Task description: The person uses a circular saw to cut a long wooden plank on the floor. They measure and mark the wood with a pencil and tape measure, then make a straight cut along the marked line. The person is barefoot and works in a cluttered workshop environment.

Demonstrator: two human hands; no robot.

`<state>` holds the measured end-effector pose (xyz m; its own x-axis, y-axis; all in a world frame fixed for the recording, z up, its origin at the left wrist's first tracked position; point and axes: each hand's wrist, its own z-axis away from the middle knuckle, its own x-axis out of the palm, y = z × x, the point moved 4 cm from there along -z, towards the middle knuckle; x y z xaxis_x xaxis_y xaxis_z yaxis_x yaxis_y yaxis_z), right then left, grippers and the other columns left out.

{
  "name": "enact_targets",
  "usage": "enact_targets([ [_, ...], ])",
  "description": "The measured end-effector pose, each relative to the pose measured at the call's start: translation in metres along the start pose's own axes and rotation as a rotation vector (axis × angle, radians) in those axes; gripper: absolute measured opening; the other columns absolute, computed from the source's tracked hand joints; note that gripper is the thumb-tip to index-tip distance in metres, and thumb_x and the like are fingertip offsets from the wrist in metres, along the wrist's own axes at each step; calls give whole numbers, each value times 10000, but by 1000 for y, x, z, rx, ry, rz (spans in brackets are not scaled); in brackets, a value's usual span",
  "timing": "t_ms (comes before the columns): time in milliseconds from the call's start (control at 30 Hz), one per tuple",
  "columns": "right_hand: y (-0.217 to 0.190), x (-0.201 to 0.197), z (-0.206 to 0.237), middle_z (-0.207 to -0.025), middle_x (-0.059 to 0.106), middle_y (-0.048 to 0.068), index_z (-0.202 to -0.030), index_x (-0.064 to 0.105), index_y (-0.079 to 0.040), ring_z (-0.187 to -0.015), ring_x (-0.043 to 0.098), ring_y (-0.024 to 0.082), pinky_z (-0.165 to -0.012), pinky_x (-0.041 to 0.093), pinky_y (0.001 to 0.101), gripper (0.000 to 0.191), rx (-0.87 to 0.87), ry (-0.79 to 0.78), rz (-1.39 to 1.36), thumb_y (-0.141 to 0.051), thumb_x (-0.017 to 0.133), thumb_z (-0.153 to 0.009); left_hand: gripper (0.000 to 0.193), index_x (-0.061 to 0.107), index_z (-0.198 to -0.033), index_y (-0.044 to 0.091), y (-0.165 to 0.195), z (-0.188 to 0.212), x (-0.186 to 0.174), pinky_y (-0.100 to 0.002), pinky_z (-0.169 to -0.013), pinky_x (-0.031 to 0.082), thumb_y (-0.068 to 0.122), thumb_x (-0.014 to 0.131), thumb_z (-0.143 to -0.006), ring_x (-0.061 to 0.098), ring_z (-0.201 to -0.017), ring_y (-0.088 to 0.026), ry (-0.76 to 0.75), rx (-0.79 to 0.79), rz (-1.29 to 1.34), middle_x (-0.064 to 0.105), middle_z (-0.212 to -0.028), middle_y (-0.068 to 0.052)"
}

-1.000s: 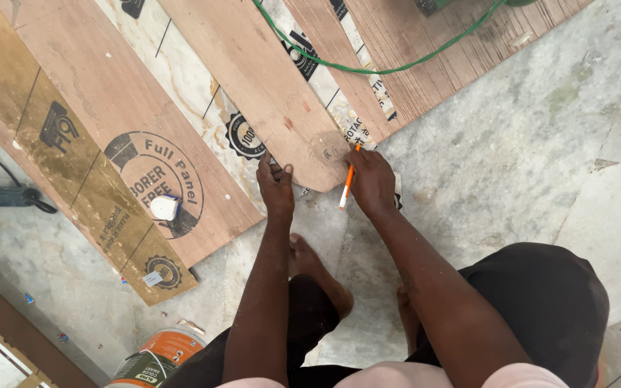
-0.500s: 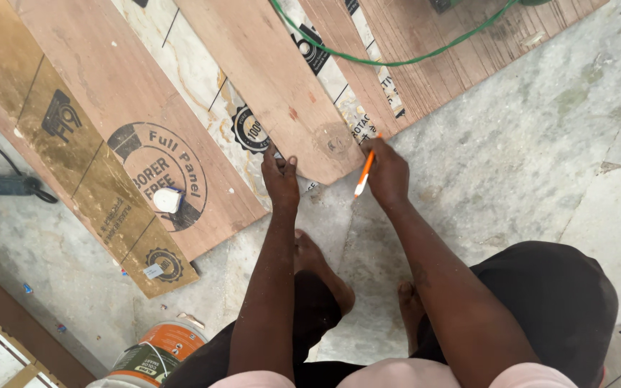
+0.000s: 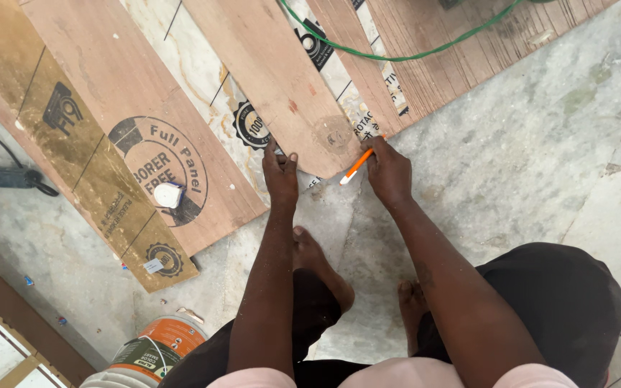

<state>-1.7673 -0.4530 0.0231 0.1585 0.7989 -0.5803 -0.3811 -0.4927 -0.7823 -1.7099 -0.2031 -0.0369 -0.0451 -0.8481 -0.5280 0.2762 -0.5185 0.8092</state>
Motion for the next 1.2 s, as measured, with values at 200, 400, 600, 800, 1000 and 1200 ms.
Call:
enact_targets([
  [200, 3, 4, -2, -1011, 753, 86, -1091, 641, -126, -900, 737, 278, -730, 572, 399, 272, 4, 21, 45, -34, 756, -862, 699, 399, -1575, 46, -1, 1, 0, -305, -799, 535, 93, 717, -953, 579, -865, -145, -25, 40, 4, 571, -1024, -62],
  [400, 9, 9, -4, -917, 721, 95, -1092, 655, -135, -868, 711, 302, -721, 554, 429, 298, 24, 5, 94, -23, 772, -842, 794, 347, -1590, 53, -3, 2, 1, -316, -819, 562, 116, 754, -911, 587, -899, -160, -63, -19, 5, 521, -1109, -95],
  [600, 13, 11, -6, -939, 727, 109, -1103, 638, -117, -864, 719, 298, -725, 559, 416, 308, 43, 17, 47, -11, 767, -845, 827, 344, -1598, 73, -3, 3, 1, -324, -819, 559, 132, 776, -895, 575, -897, -169, -69, -50, -21, 512, -1092, -99],
  [800, 15, 13, -7, -950, 737, 113, -1089, 631, -112, -873, 731, 300, -720, 562, 414, 306, 54, 21, 29, -15, 768, -833, 823, 345, -1605, 76, -2, 2, 2, -338, -829, 550, 160, 780, -911, 557, -913, -178, -63, -3, -38, 511, -1070, -100],
  [1000, 14, 12, -9, -944, 747, 103, -1074, 619, -106, -860, 739, 290, -711, 559, 408, 279, 62, 25, 16, -10, 762, -854, 829, 339, -1608, 76, -4, 2, 2, -336, -835, 550, 201, 778, -916, 558, -912, -175, -66, -21, -64, 509, -1069, -94],
  [1200, 12, 10, -11, -962, 764, 82, -1076, 598, -108, -876, 760, 263, -707, 567, 381, 271, 70, 25, -43, 16, 731, -875, 847, 352, -1602, 77, -2, 2, 3, -329, -820, 539, 203, 807, -899, 541, -894, -172, -48, -4, -33, 501, -1051, -89],
])
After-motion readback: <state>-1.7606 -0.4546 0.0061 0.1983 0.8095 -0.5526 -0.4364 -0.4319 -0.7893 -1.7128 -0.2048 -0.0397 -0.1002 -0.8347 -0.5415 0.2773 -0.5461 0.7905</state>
